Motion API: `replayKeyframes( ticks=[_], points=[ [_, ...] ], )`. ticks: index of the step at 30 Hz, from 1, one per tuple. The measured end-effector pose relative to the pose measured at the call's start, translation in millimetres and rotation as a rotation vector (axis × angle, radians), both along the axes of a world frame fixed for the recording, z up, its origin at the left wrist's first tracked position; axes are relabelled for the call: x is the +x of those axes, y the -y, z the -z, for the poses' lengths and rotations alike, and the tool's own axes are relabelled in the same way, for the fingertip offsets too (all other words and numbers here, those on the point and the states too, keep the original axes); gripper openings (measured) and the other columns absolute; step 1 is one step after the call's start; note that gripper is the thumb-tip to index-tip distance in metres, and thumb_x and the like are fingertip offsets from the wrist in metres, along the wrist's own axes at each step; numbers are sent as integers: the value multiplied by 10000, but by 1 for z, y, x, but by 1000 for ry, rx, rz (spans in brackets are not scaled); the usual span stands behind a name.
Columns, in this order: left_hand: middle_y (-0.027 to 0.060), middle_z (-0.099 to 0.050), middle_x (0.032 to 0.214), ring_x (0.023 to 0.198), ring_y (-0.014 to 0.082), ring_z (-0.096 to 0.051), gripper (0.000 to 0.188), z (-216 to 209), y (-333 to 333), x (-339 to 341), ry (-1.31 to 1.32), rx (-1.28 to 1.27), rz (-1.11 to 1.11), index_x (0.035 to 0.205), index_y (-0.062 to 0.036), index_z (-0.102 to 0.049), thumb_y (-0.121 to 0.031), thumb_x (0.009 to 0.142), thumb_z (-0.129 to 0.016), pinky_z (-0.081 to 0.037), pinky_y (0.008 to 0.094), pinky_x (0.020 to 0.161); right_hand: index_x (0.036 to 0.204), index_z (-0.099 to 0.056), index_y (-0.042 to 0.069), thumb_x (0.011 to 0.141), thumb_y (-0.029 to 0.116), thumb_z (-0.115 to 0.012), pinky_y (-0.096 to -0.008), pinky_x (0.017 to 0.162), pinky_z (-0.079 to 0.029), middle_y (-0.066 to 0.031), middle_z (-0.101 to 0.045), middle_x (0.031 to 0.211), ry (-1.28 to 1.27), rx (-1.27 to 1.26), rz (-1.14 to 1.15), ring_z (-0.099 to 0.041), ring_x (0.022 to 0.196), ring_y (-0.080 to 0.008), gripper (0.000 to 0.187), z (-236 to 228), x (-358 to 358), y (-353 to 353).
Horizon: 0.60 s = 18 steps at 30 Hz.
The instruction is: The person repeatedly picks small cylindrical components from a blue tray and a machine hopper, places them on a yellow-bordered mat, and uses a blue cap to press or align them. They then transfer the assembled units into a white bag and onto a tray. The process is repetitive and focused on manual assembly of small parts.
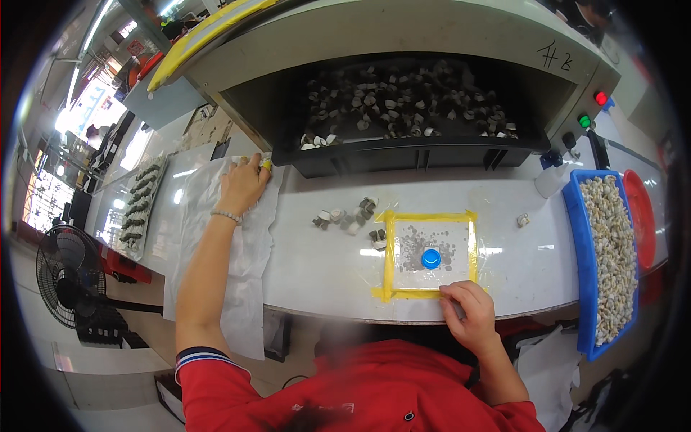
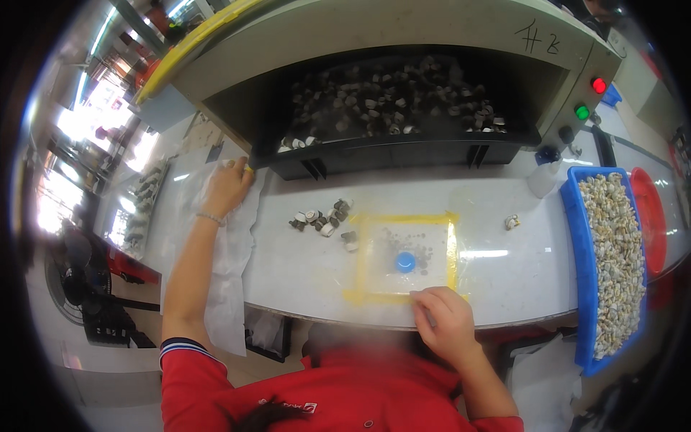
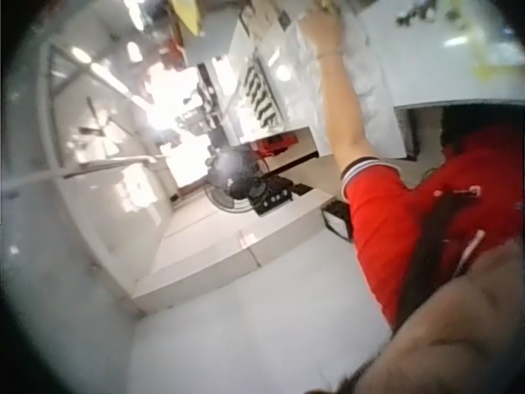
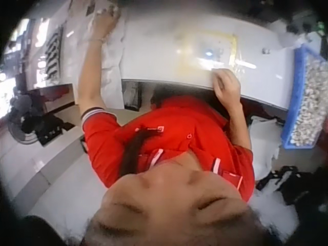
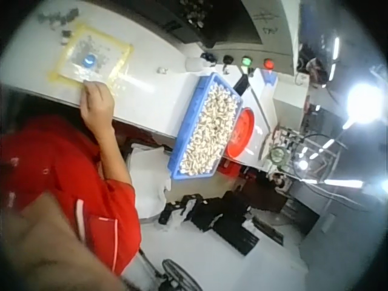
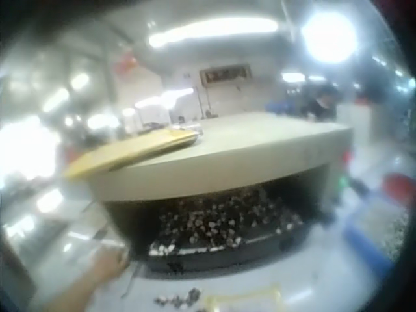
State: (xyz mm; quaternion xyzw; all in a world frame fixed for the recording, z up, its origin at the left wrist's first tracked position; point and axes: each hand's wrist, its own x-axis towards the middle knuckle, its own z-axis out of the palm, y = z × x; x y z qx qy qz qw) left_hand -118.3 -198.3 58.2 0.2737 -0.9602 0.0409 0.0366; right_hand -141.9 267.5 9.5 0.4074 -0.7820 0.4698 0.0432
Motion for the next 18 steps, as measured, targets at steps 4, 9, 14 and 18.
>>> replayKeyframes(
  ticks=[4,9,14,18],
  points=[
    [188,-611,1168,1069,403,-560,417,4,2,3,-5,-9,-2,1213,-113,-558,-362,895,-456,-421,541,902,924,-641,28,741,-14,-672,-363,640,-501,-129,-627,844,12,-3,4,-624,745,-301,190,-1,2,1],
    [190,-607,1126,1072,395,-548,450,4,-3,17,-175,-244,40,1196,-25,-548,-337,876,-497,-428,478,930,930,-639,20,762,-20,-655,-346,663,-502,-131,-631,851,116,-50,-29,-626,753,-304,173,-3,4,0],
    [208,-569,1145,1102,380,-512,457,-23,-73,32,-399,159,329,1177,15,-543,-241,805,-612,-432,416,933,944,-639,8,782,-29,-635,-317,711,-501,-128,-641,874,264,-114,-24,-639,789,-274,166,-11,-2,-17],
    [218,-514,1258,1155,382,-490,534,-15,-143,33,-147,438,565,1204,-2,-544,-267,758,-670,-388,442,988,935,-640,-9,787,-37,-638,-304,731,-499,-122,-649,879,218,-78,3,-638,803,-240,150,-18,-16,-31]
  ],
)
